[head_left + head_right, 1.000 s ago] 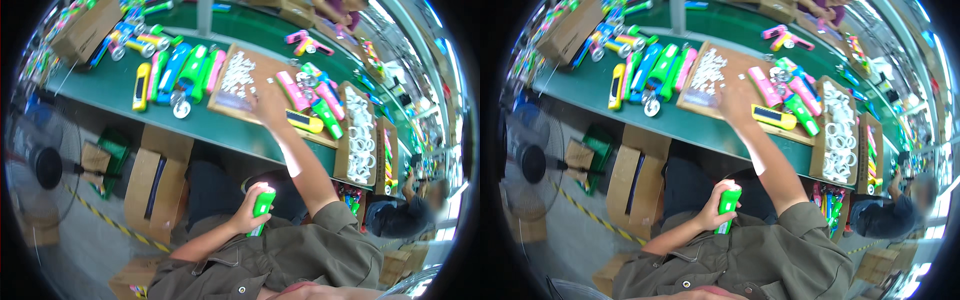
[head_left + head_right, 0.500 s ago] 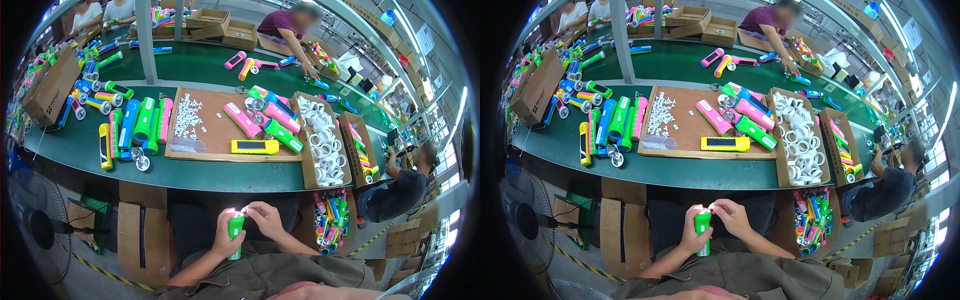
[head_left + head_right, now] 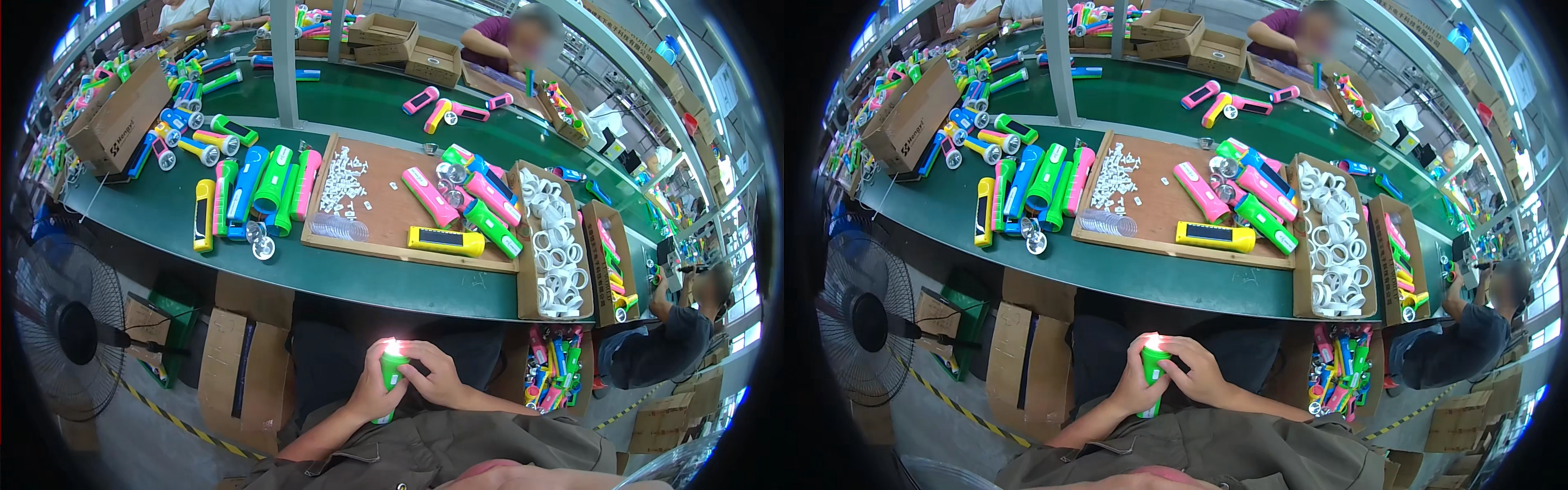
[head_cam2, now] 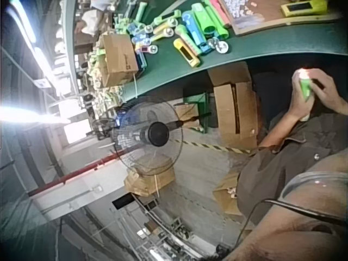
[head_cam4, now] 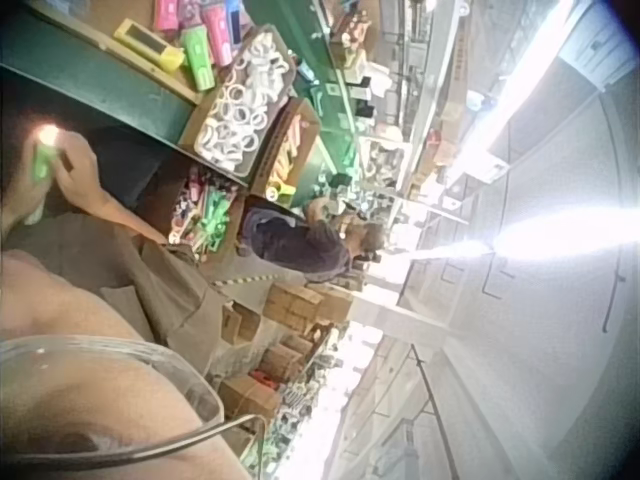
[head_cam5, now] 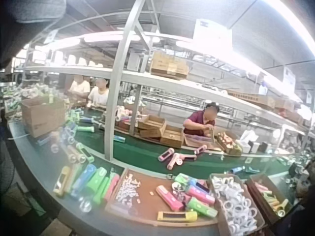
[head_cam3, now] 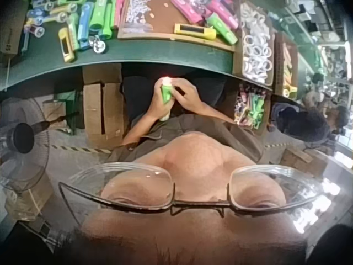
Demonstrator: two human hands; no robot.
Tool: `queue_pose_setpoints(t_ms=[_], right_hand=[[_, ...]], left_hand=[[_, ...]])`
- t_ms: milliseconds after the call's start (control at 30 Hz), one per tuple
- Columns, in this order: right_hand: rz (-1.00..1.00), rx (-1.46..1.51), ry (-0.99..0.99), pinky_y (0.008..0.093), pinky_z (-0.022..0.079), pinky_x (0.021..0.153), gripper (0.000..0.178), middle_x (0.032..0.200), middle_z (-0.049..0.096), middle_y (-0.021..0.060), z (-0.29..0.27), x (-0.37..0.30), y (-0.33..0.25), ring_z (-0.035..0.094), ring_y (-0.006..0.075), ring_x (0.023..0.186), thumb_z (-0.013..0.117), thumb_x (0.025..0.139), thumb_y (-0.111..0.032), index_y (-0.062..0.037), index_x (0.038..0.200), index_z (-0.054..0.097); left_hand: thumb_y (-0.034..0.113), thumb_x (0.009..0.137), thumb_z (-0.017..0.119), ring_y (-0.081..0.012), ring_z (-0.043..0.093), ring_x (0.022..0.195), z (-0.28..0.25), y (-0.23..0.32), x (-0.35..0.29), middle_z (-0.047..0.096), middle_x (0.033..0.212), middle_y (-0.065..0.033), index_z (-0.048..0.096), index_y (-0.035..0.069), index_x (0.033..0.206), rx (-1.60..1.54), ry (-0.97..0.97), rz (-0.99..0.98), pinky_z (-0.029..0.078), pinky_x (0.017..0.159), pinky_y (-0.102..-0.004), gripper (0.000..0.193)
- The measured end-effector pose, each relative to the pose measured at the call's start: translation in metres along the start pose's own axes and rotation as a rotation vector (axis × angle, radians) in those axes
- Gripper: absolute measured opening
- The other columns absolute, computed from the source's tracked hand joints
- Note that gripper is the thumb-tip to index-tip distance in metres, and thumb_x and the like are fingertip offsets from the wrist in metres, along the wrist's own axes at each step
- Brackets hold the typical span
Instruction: The person assembles small plastic flashlights by hand, inserting reflectors and bulbs into the flashlight bodies.
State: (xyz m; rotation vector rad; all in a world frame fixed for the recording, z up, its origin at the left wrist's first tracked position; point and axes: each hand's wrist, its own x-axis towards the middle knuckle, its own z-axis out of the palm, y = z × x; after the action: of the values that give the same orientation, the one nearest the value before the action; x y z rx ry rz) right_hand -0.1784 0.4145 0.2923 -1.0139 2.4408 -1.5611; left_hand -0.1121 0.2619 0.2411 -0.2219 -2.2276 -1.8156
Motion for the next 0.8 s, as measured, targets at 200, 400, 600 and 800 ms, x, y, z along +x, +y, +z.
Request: queue_pose_setpoints(t_ms=[200,400,600,800], right_hand=[[0.008,-0.001,-0.013,0.0402,0.048,0.097,0.038,0.122,0.063,0.0182,0.004,-0.005,-0.002,0.060,0.0345,0.114,0.071,0.083,-0.007,-0.0011,0.119,0.062],[0.024,-0.096,0.103,0.0386,0.051,0.089,0.037,0.111,0.067,0.0157,-0.001,-0.006,-0.010,0.063,0.0312,0.104,0.076,0.076,-0.006,-0.0025,0.111,0.065],[0.019,-0.078,0.050,0.0396,0.051,0.088,0.037,0.107,0.069,0.0151,-0.009,-0.013,-0.012,0.065,0.0312,0.099,0.078,0.076,-0.010,-0.0030,0.110,0.067],[0.105,0.071,-0.234,0.0362,0.055,0.081,0.019,0.096,0.073,0.0126,-0.101,0.040,-0.002,0.070,0.0256,0.088,0.074,0.083,-0.014,-0.0024,0.098,0.071]], left_hand=[[0.001,0.080,0.067,-0.0314,0.043,0.127,0.006,-0.015,-0.004,0.035,0.139,-0.0221,0.016,0.004,0.143,-0.034,-0.023,-0.012,0.038,0.105,-0.0421,0.081],[-0.001,0.082,0.065,-0.0237,0.045,0.121,0.012,-0.008,0.000,0.038,0.135,-0.0168,0.017,0.009,0.143,-0.288,-0.101,-0.129,0.043,0.099,-0.0376,0.079],[-0.008,0.083,0.060,-0.0184,0.062,0.086,0.013,0.001,-0.015,0.047,0.117,-0.0140,0.019,0.014,0.140,-0.535,-0.158,-0.417,0.056,0.066,-0.0331,0.073],[-0.011,0.083,0.058,-0.0198,0.062,0.076,0.021,0.003,-0.008,0.048,0.114,-0.0147,0.015,0.020,0.140,-0.573,-0.321,-0.388,0.057,0.060,-0.0343,0.077]])
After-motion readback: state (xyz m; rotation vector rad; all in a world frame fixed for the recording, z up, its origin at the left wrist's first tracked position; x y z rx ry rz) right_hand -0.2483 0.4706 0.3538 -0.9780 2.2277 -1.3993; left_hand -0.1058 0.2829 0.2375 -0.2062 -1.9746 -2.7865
